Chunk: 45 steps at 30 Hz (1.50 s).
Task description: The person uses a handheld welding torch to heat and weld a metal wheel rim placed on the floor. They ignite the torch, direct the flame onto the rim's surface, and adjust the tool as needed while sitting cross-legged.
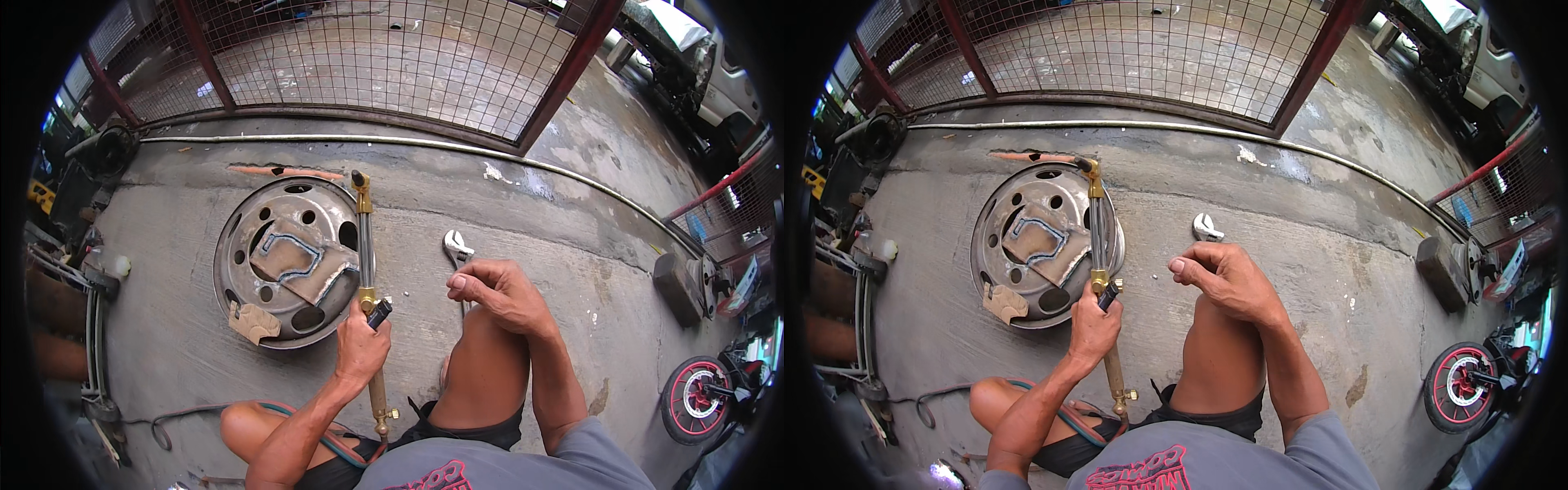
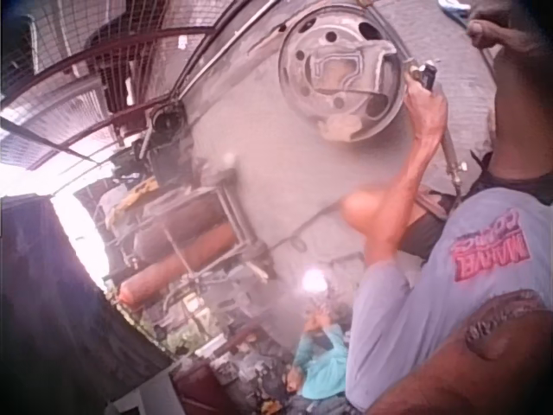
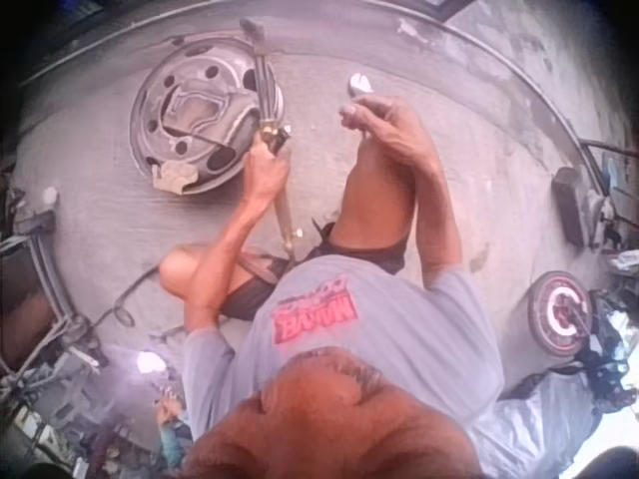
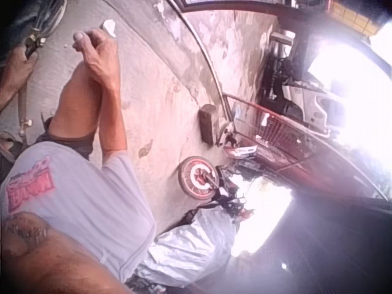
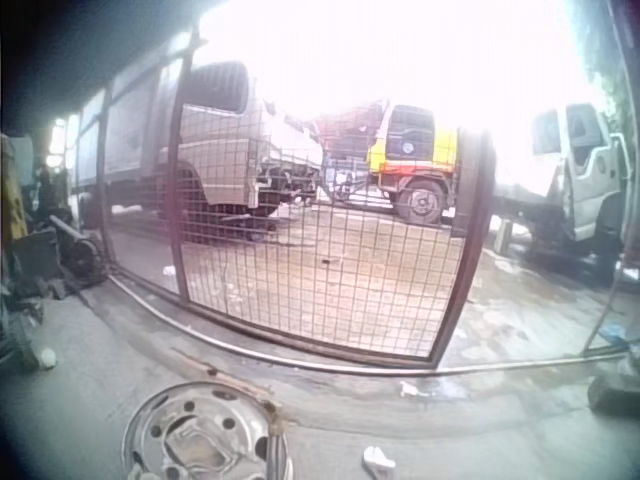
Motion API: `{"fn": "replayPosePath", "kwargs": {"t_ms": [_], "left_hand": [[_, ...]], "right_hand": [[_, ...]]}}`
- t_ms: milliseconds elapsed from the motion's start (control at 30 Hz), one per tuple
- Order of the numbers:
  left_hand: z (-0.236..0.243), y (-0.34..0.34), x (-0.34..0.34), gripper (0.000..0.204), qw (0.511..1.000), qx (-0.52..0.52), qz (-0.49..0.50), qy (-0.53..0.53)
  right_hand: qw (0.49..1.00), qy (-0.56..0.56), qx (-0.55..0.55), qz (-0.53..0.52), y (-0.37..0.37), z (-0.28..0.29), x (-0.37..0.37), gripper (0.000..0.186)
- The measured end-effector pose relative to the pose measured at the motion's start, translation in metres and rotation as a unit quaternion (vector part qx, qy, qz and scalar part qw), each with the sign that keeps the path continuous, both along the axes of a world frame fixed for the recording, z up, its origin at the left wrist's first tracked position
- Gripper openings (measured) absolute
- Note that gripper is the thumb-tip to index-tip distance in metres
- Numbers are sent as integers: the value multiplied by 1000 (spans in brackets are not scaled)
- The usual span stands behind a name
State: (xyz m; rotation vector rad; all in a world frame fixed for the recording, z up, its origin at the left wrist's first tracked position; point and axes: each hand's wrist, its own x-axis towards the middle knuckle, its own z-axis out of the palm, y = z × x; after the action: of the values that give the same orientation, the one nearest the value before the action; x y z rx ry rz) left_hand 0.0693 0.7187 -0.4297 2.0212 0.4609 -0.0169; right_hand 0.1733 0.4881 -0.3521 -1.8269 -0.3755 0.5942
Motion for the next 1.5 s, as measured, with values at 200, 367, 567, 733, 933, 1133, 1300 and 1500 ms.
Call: {"fn": "replayPosePath", "kwargs": {"t_ms": [200,367,567,733,933,1133,1300,1500], "left_hand": [[-20,14,-1,17,979,-204,17,24],[-26,20,4,32,937,-348,10,3],[10,38,7,43,888,-459,1,-29],[39,66,17,41,832,-537,-17,-137],[60,86,15,34,761,-603,-11,-240],[55,85,7,25,744,-606,51,-275],[53,89,2,22,738,-608,34,-290],[65,88,5,21,703,-635,8,-320]], "right_hand": [[988,-8,87,-126,-23,2,7,32],[981,-15,119,-151,-32,9,11,33],[987,-56,81,-128,-12,20,2,30],[998,33,-2,54,33,26,-44,37],[986,82,31,143,86,2,-83,77],[963,205,157,72,125,-23,-105,87],[932,292,215,12,151,-25,-113,89],[926,299,229,11,167,-22,-116,89]]}}
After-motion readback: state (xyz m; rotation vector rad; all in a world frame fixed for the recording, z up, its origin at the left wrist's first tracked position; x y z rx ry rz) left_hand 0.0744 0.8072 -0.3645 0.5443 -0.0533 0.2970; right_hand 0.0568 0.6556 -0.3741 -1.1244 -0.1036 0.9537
